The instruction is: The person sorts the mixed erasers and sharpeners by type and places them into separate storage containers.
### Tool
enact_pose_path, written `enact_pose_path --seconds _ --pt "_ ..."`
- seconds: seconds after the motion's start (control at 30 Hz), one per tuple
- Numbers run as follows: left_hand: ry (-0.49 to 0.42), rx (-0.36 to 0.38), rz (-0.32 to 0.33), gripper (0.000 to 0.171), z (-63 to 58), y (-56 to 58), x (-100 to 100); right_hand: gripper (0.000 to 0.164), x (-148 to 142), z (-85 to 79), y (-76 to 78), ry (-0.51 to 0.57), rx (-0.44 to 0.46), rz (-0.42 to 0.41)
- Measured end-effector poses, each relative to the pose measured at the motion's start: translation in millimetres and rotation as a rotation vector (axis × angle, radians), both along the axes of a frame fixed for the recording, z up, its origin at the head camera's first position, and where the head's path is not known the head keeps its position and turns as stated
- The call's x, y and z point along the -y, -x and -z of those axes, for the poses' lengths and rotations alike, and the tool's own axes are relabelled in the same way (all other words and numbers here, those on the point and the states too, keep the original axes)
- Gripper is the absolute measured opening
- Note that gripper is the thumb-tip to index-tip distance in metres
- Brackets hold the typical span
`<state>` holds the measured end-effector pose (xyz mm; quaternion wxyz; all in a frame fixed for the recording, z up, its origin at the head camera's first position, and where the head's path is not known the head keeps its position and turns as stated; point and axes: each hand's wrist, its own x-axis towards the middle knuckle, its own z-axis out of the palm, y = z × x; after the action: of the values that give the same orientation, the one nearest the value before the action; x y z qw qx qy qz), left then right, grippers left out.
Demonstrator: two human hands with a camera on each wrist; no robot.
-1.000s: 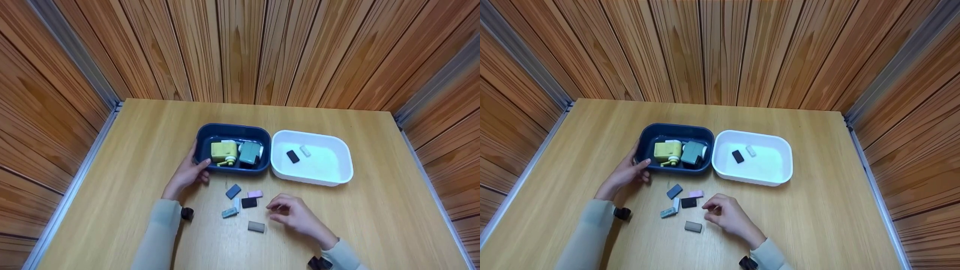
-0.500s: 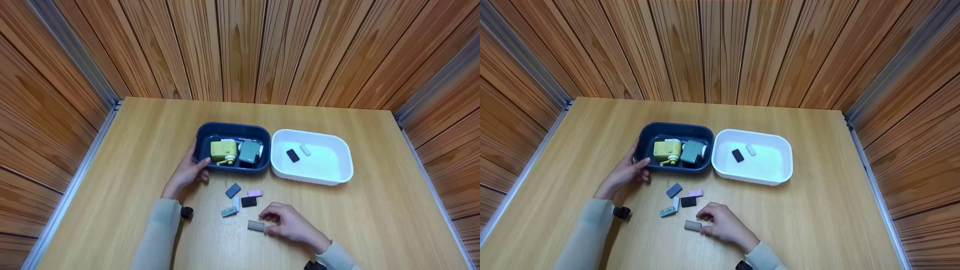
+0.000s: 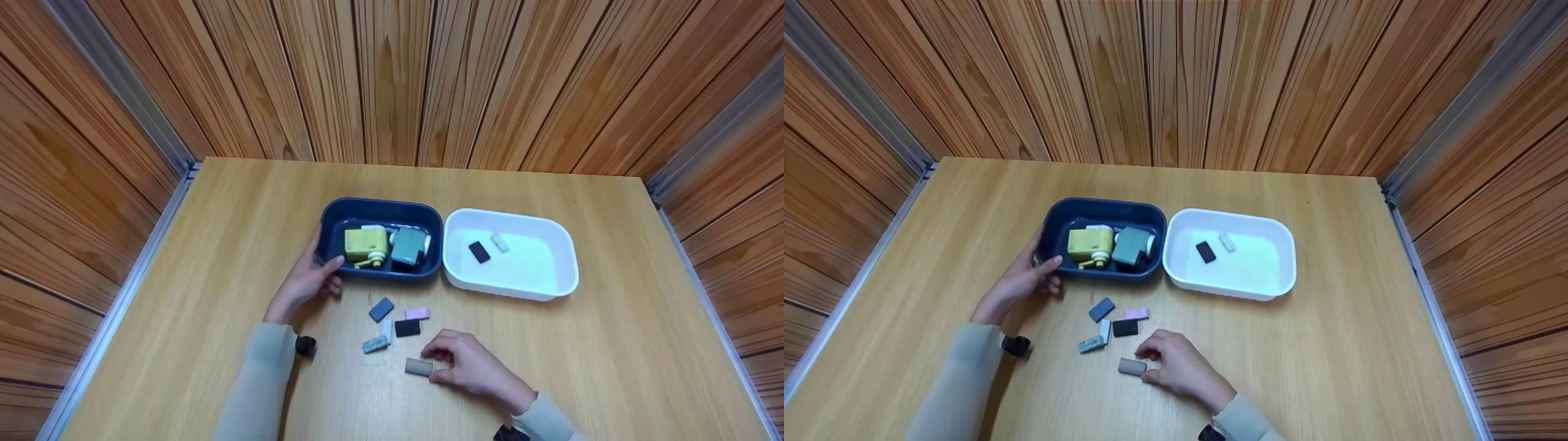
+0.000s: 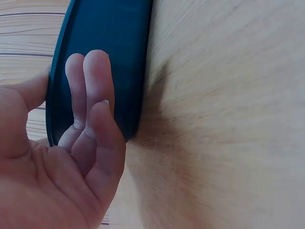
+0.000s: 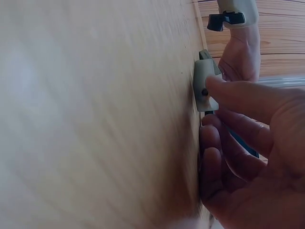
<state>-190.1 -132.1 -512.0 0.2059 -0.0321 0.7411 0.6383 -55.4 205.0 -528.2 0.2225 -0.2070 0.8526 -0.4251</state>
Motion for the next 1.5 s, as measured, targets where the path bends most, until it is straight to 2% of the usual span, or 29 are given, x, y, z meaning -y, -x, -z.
enact_pose_path --seconds 0.13,0.33,0.57,0.93,1.33,1.5 --pt "0.003 -0.005 -0.002 0.086 -2.4 3.2 -1.4 0.026 -1.2 -1.2 2.6 -0.017 0.018 0.011" --pt "-0.004 -0.035 0.007 0.086 -3.2 6.3 -2.7 0.027 -1.6 -2.8 5.1 -0.013 -0.015 0.003" --pt "-0.005 0.016 -0.013 0.084 0.2 1.1 -0.8 0.027 0.5 -1.5 3.0 -0.021 0.016 0.007" --pt "-0.02 0.005 -0.007 0.084 0.1 -1.4 -1.4 0.023 -0.4 -0.8 2.4 -0.022 0.042 0.022" --pt "-0.022 -0.007 -0.013 0.086 -0.6 1.7 -2.6 0.022 -1.9 0.6 1.8 -0.01 -0.029 0.015" --pt "-0.027 0.006 -0.025 0.086 0.0 0.9 -2.7 0.022 -2.9 2.9 0.0 0.012 -0.011 0.025"
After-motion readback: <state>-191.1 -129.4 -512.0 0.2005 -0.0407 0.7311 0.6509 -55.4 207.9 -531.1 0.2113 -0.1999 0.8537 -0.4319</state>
